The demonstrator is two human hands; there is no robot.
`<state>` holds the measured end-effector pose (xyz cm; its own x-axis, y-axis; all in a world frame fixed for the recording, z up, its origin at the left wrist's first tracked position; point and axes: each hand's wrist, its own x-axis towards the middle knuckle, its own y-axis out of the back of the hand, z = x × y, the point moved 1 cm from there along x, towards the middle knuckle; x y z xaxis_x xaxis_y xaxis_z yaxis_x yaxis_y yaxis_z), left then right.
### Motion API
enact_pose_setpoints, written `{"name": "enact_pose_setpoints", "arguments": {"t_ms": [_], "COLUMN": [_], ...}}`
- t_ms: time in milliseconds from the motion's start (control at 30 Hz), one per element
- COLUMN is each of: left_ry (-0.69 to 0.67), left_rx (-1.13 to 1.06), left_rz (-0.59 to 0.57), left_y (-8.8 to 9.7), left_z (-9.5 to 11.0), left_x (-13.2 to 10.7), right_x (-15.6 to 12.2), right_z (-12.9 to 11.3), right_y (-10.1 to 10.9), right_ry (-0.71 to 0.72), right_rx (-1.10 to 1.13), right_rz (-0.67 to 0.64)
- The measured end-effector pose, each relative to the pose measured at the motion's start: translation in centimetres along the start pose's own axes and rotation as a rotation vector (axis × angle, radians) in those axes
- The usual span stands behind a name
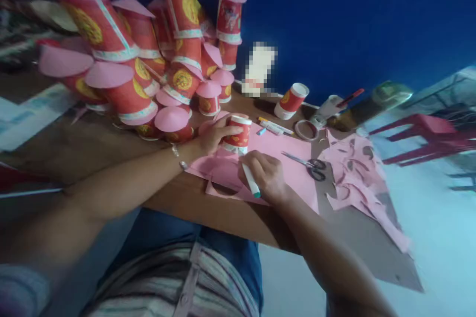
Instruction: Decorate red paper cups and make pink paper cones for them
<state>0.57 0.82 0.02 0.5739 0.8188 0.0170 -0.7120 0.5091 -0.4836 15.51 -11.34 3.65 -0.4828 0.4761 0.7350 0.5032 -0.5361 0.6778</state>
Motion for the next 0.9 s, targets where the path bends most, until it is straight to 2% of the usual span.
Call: {"name": "enact_pose_setpoints", "arguments": {"t_ms": [367,900], "left_ry": [0.023,-0.015], "left_rx": [0.019,0.021], "left_rz": [-0.024,-0.048], "left_y": [-0.15,-0.12], "left_z": [0.24,0.13], "left_x": [-0.29,-0.23], "right_x": [-0.22,-0.21], "right_z": [-0.01,0.15], "right_y": [-0.19,-0.36], "right_ry": [0.001,-0.010], "right_rx": [0.020,0.002], "right_rz": [0.005,-0.026]}}
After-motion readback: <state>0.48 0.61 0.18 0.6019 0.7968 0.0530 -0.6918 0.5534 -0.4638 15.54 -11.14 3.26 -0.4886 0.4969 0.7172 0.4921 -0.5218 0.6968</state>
